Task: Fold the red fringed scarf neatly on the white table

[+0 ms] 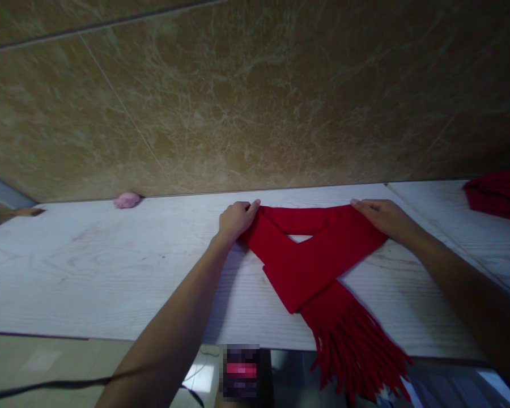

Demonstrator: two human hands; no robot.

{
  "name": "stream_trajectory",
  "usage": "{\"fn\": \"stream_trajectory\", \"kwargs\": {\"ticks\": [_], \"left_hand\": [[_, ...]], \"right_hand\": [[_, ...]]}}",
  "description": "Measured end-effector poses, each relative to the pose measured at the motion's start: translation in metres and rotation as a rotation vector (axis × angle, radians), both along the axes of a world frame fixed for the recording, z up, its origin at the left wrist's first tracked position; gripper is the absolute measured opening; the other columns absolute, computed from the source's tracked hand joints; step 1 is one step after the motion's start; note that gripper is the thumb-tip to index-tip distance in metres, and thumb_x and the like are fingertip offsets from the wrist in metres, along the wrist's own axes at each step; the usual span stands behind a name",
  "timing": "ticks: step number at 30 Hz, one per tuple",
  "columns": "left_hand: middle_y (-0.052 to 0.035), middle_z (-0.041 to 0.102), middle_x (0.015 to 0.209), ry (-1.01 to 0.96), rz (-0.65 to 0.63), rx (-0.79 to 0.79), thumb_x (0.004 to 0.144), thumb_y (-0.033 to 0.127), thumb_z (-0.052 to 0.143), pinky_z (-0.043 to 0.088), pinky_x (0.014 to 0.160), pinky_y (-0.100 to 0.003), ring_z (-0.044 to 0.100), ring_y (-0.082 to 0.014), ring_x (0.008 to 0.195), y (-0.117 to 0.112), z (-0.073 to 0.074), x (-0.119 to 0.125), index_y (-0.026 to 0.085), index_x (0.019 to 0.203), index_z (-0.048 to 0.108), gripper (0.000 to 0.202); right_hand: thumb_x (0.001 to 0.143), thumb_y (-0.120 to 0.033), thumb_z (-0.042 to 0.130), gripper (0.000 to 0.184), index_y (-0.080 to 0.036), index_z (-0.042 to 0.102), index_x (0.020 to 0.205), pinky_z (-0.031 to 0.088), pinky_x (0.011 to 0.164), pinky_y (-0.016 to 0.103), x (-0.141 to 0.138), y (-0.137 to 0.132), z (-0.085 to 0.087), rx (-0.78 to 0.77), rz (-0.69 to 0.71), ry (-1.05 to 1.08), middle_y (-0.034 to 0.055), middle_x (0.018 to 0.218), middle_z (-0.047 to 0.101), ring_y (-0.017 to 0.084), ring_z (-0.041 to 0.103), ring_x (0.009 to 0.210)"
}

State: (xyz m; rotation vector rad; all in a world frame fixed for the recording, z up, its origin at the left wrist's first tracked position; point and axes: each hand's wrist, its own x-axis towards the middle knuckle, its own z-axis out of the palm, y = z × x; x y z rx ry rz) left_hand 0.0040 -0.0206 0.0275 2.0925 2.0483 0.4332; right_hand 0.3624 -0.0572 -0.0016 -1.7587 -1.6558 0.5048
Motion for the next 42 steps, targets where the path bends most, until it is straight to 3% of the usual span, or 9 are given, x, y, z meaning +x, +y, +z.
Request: {"fn": "stream_trajectory", "kwargs": {"ticks": [29,42], "left_hand": [[-0.0093,0.078,0.094,-0.056,-0.041,0.053,0.099,0.058,0.049,0.042,0.069,-0.029,0.069,-0.0240,0.085,0.0016,-0.0032,-0.0025,0.023,0.095,0.078,0.045],[-0.0088,0.076,0.089,-0.047,-0.020,0.048,0.101,0.060,0.041,0.038,0.067,-0.029,0.066,-0.0237,0.082,0.0010,-0.0033,0.0001,0.022,0.084,0.071,0.051]], "right_hand": [[0.079,-0.083,0.048,0.064,-0.023,0.067,0.066,0.041,0.058,0.033,-0.0038,-0.0030,0.0060,-0.045,0.025,-0.029,0.0055,0.067,0.067,0.022,0.059,0.065],[0.081,-0.080,0.048,0.062,-0.023,0.067,0.066,0.040,0.058,0.033,-0.0027,-0.0016,0.0048,-0.055,0.003,-0.044,0.0050,0.066,0.066,0.022,0.059,0.065]]}}
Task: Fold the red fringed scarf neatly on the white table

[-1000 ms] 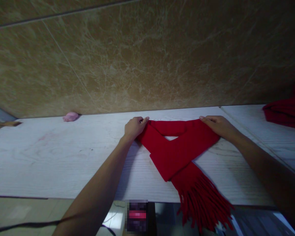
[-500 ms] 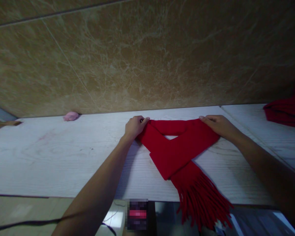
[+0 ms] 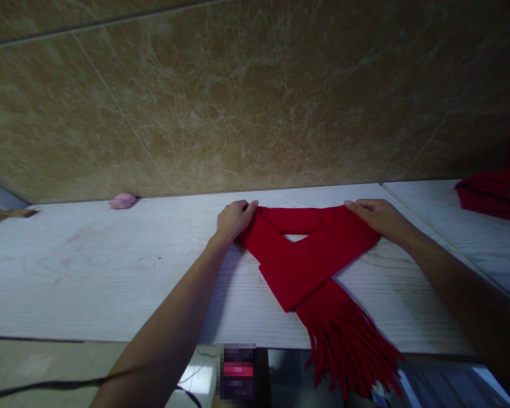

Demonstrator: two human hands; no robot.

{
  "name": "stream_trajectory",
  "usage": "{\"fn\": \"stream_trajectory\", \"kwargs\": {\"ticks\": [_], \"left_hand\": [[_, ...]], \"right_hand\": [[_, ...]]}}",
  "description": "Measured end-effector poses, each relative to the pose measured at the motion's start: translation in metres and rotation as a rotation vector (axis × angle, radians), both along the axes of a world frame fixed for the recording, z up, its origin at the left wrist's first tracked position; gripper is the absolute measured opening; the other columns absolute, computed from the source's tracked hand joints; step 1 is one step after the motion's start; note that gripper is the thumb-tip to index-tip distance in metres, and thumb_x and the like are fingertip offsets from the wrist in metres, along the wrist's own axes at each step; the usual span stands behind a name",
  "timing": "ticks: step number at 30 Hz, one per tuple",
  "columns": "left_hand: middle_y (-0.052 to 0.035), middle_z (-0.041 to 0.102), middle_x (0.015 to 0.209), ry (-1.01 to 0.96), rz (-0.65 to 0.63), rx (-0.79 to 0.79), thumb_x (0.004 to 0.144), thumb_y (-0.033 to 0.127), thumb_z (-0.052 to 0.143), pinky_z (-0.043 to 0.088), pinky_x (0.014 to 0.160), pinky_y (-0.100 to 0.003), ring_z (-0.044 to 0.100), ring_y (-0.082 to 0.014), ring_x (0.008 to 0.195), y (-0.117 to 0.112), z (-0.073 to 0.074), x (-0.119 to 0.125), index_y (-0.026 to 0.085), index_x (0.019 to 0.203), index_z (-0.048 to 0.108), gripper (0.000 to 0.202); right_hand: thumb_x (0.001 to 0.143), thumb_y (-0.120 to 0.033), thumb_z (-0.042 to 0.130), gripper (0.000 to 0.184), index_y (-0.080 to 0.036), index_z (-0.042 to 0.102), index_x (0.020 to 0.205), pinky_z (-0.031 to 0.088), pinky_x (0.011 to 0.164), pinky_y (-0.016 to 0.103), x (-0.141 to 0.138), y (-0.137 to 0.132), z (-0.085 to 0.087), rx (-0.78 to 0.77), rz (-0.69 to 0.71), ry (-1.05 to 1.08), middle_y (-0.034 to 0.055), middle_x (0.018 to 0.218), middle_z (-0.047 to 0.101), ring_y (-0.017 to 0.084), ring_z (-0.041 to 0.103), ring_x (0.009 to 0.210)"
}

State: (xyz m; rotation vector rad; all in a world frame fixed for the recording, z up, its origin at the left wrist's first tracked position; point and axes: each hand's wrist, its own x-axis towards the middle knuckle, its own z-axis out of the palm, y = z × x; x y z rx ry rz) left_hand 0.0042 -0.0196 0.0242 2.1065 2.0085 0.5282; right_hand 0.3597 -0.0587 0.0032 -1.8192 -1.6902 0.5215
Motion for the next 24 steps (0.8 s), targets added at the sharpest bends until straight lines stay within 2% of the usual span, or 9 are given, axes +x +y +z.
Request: {"fn": "stream_trajectory", "kwargs": {"ticks": [5,12,14,16,20,24], "left_hand": [[-0.0060,0.071,0.082,-0.083,-0.024,0.042,0.100,0.056,0.043,0.032,0.064,-0.028,0.059,-0.0201,0.075,0.004,-0.004,-0.004,0.020,0.079,0.067,0.048],[0.0015,0.053,0.068,-0.386,-0.142,0.262,0.097,0.057,0.043,0.030,0.062,-0.027,0.046,-0.0148,0.067,0.012,-0.005,-0.012,0.020,0.071,0.052,0.046],[0.0028,0.048,0.065,-0.457,-0.189,0.278,0.096,0.057,0.043,0.031,0.062,-0.026,0.044,-0.0137,0.065,0.014,-0.005,-0.013,0.021,0.069,0.047,0.045],[0.0034,0.045,0.064,-0.493,-0.217,0.227,0.095,0.056,0.043,0.033,0.062,-0.026,0.042,-0.0132,0.065,0.016,-0.006,-0.014,0.021,0.068,0.046,0.045],[0.0017,0.053,0.065,-0.434,-0.195,0.104,0.094,0.057,0.044,0.036,0.061,-0.025,0.047,-0.0152,0.066,0.018,-0.009,-0.018,0.019,0.072,0.056,0.046],[-0.0043,0.067,0.073,-0.189,-0.123,0.042,0.096,0.056,0.046,0.042,0.065,-0.027,0.060,-0.0206,0.073,0.014,-0.006,-0.021,0.019,0.081,0.068,0.046]], "right_hand": [[0.078,-0.087,0.046,0.069,-0.022,0.066,0.066,0.038,0.055,0.032,0.001,0.000,-0.002,0.064,0.034,0.002,0.0042,0.063,0.063,0.020,0.056,0.062],[0.086,-0.080,0.049,0.061,-0.022,0.062,0.068,0.038,0.058,0.031,0.000,-0.001,0.002,0.285,0.041,0.054,0.0020,0.065,0.058,0.019,0.052,0.064],[0.084,-0.080,0.051,0.061,-0.022,0.063,0.070,0.040,0.058,0.031,0.000,-0.001,0.002,0.252,0.092,0.108,0.0023,0.068,0.060,0.019,0.053,0.065],[0.081,-0.081,0.054,0.060,-0.021,0.064,0.074,0.043,0.058,0.031,0.001,-0.001,0.001,0.181,0.154,0.161,0.0031,0.072,0.064,0.020,0.056,0.067],[0.080,-0.078,0.057,0.058,-0.020,0.065,0.076,0.042,0.055,0.030,0.002,0.000,-0.004,0.124,0.170,0.138,0.0039,0.071,0.066,0.020,0.058,0.066],[0.084,-0.071,0.054,0.053,-0.020,0.069,0.083,0.043,0.055,0.031,0.005,0.003,-0.009,0.113,0.088,0.040,0.0045,0.069,0.067,0.021,0.060,0.063]]}}
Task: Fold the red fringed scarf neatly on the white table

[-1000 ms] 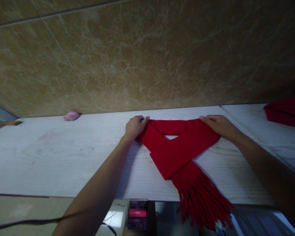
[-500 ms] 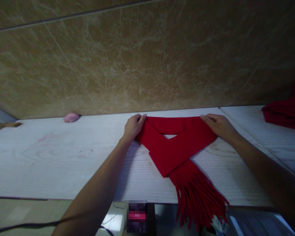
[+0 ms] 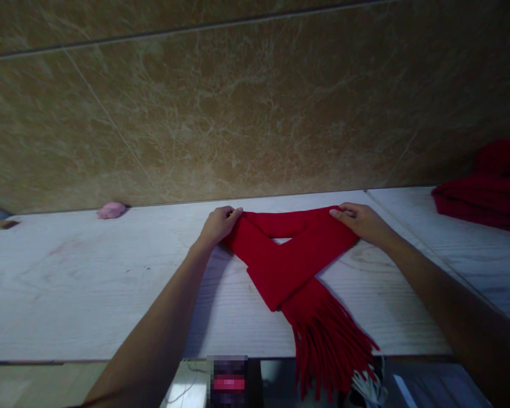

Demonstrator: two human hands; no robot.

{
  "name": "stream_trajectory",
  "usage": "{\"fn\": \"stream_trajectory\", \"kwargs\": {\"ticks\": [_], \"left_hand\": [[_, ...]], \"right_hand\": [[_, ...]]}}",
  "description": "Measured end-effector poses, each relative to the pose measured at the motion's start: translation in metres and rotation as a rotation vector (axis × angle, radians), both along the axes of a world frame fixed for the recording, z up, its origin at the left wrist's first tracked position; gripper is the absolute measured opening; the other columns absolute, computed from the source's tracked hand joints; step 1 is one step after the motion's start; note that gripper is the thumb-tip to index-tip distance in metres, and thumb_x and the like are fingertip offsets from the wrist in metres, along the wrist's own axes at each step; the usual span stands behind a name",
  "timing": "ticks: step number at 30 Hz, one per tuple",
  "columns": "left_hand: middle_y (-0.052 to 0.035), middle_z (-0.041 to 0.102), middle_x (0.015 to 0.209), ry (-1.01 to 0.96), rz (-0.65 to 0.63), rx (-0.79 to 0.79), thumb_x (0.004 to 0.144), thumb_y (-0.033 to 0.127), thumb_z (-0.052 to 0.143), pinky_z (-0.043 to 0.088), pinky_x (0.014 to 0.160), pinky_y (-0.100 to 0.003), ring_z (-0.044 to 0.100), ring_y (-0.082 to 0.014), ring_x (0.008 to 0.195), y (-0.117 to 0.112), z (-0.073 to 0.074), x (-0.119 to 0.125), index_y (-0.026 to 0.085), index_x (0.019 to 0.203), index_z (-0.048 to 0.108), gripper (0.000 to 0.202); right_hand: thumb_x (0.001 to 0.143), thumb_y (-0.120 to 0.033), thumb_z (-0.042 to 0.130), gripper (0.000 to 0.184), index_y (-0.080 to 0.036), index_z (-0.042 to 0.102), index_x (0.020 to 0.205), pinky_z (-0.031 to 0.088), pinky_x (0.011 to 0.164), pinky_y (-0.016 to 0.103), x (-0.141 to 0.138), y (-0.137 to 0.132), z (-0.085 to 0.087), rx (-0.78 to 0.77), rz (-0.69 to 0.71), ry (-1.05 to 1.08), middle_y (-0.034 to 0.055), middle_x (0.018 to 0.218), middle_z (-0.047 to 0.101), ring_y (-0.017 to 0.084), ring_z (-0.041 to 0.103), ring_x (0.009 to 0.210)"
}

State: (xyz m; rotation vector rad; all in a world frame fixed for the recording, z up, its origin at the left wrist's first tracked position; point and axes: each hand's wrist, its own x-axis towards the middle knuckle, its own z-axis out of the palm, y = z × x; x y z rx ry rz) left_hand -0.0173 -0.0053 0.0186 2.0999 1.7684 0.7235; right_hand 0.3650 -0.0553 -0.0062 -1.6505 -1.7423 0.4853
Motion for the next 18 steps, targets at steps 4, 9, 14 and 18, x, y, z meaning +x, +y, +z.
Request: {"fn": "stream_trajectory", "kwargs": {"ticks": [4,9,14,18], "left_hand": [[-0.0121,0.074,0.108,0.193,0.079,0.101,0.100,0.044,0.049,0.051,0.088,-0.033,0.068,-0.0255,0.101,-0.009,0.009,0.005,0.019,0.110,0.071,0.035],[-0.0122,0.048,0.158,0.316,-0.203,0.161,0.106,0.040,0.035,0.029,0.124,-0.050,0.037,-0.0287,0.151,-0.026,0.012,0.027,0.019,0.147,0.052,0.049],[-0.0085,0.027,0.170,0.452,-0.323,-0.042,0.108,0.050,0.027,0.014,0.128,-0.055,0.016,-0.0300,0.159,-0.036,0.006,0.045,0.021,0.161,0.035,0.060],[-0.0099,0.027,0.170,0.476,-0.328,-0.006,0.108,0.052,0.025,0.014,0.129,-0.052,0.017,-0.0291,0.159,-0.037,0.008,0.045,0.021,0.160,0.036,0.062]], "right_hand": [[0.090,-0.060,0.050,0.051,-0.018,0.075,0.106,0.055,0.077,0.041,0.004,0.006,-0.003,0.213,-0.136,-0.250,0.0123,0.093,0.073,0.028,0.068,0.084],[0.103,-0.052,0.032,0.060,-0.015,0.058,0.143,0.037,0.116,0.059,-0.019,0.001,-0.004,0.311,-0.083,-0.488,0.0182,0.151,0.053,0.035,0.047,0.141],[0.105,-0.054,0.026,0.066,-0.014,0.045,0.155,0.029,0.122,0.058,-0.044,-0.005,-0.009,0.057,0.085,-0.610,0.0152,0.164,0.035,0.031,0.031,0.153],[0.105,-0.054,0.024,0.068,-0.014,0.044,0.155,0.024,0.124,0.057,-0.044,-0.006,-0.007,0.080,0.090,-0.621,0.0151,0.163,0.037,0.029,0.029,0.153]]}}
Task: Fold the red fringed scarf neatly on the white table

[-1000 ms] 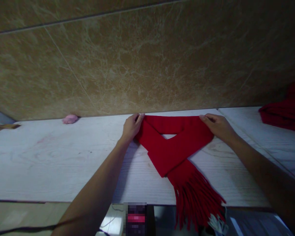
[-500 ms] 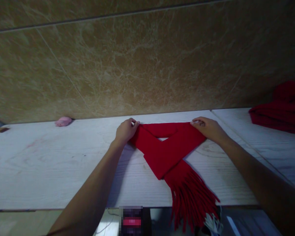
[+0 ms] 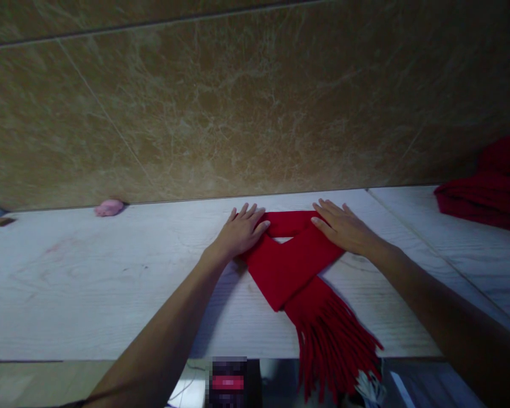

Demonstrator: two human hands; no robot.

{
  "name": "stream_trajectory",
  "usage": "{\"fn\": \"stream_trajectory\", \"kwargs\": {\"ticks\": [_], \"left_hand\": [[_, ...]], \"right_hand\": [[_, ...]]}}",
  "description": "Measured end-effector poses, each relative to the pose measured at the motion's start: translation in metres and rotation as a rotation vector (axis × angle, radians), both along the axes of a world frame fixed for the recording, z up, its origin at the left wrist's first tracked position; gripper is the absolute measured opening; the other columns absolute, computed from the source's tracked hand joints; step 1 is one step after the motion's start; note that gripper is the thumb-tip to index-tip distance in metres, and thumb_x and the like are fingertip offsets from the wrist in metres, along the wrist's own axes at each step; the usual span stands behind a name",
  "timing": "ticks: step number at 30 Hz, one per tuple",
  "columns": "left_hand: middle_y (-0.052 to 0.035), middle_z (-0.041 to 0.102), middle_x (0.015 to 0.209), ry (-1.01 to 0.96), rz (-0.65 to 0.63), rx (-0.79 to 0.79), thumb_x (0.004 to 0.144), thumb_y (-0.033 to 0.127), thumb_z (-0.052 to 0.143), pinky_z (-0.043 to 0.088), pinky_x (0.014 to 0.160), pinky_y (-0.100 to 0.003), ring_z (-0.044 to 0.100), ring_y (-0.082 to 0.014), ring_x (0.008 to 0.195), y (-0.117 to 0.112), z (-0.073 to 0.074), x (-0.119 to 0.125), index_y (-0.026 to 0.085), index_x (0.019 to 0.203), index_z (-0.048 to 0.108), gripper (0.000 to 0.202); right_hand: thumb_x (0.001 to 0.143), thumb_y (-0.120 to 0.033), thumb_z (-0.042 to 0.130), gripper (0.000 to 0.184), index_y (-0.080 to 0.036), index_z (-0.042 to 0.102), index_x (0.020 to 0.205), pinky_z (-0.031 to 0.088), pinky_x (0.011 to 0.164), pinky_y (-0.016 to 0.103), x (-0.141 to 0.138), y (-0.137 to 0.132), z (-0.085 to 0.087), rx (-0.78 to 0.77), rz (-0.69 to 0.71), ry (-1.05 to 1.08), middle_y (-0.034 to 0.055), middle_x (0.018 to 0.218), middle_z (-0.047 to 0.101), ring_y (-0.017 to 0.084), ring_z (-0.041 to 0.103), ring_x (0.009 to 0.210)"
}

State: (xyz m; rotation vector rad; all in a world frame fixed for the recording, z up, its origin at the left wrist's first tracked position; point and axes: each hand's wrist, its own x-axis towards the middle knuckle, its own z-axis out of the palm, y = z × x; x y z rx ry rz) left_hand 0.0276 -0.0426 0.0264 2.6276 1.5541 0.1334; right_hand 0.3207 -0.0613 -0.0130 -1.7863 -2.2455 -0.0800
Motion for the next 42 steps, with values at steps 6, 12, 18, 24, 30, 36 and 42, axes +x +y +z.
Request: {"fn": "stream_trajectory", "kwargs": {"ticks": [6,12,18,24,30,36,42], "left_hand": [[-0.0092,0.026,0.170,0.068,-0.034,0.004,0.107,0.055,0.024,0.017,0.128,-0.053,0.018,-0.0312,0.159,0.000,-0.003,0.002,0.023,0.162,0.033,0.064],[-0.0108,0.028,0.169,0.061,-0.035,-0.019,0.107,0.056,0.025,0.019,0.127,-0.055,0.023,-0.0332,0.157,0.001,-0.008,0.005,0.023,0.162,0.034,0.065],[-0.0103,0.030,0.169,-0.003,-0.040,-0.037,0.106,0.057,0.027,0.017,0.126,-0.056,0.023,-0.0329,0.157,0.001,-0.008,0.001,0.026,0.160,0.037,0.063],[-0.0118,0.032,0.168,-0.041,-0.027,0.005,0.106,0.052,0.032,0.014,0.126,-0.061,0.020,-0.0341,0.158,0.000,-0.001,0.004,0.023,0.158,0.040,0.060],[-0.0093,0.060,0.148,-0.220,-0.257,0.180,0.106,0.036,0.045,0.037,0.121,-0.046,0.051,-0.0242,0.141,-0.070,0.024,0.023,0.022,0.137,0.062,0.039],[-0.0067,0.038,0.166,-0.194,-0.541,0.197,0.101,0.041,0.053,0.026,0.129,-0.047,0.025,-0.0255,0.157,-0.193,-0.027,0.042,0.023,0.156,0.041,0.059],[-0.0167,0.013,0.171,-0.057,-0.516,0.220,0.092,0.050,0.066,0.028,0.124,-0.058,0.023,-0.0378,0.157,-0.212,-0.067,0.050,0.023,0.166,0.016,0.093]], "right_hand": [[0.105,-0.054,0.024,0.069,-0.012,0.045,0.155,0.024,0.124,0.056,-0.003,0.000,0.003,-0.031,0.062,-0.022,0.0158,0.164,0.036,0.029,0.029,0.154],[0.104,-0.057,0.024,0.071,-0.012,0.046,0.155,0.025,0.123,0.059,-0.004,0.002,-0.001,-0.077,0.088,-0.012,0.0166,0.162,0.038,0.032,0.033,0.151],[0.104,-0.059,0.026,0.068,-0.019,0.048,0.154,0.028,0.121,0.062,-0.003,0.000,0.000,-0.054,0.101,0.031,0.0145,0.160,0.042,0.033,0.035,0.151],[0.105,-0.056,0.029,0.066,-0.017,0.047,0.155,0.023,0.122,0.065,-0.005,-0.002,0.003,-0.079,0.079,0.016,0.0155,0.161,0.040,0.034,0.033,0.151],[0.106,-0.048,0.032,0.059,-0.014,0.050,0.152,0.010,0.125,0.065,-0.018,-0.011,0.019,0.097,0.227,0.050,0.0171,0.163,0.036,0.032,0.026,0.154],[0.107,-0.054,0.037,0.061,-0.025,0.039,0.160,0.009,0.127,0.058,-0.060,-0.042,0.033,-0.014,0.605,0.147,0.0084,0.169,0.024,0.028,0.017,0.157],[0.106,-0.060,0.034,0.067,-0.024,0.031,0.163,0.008,0.126,0.061,-0.078,-0.052,0.025,-0.250,0.664,0.118,0.0097,0.169,0.023,0.029,0.014,0.158]]}}
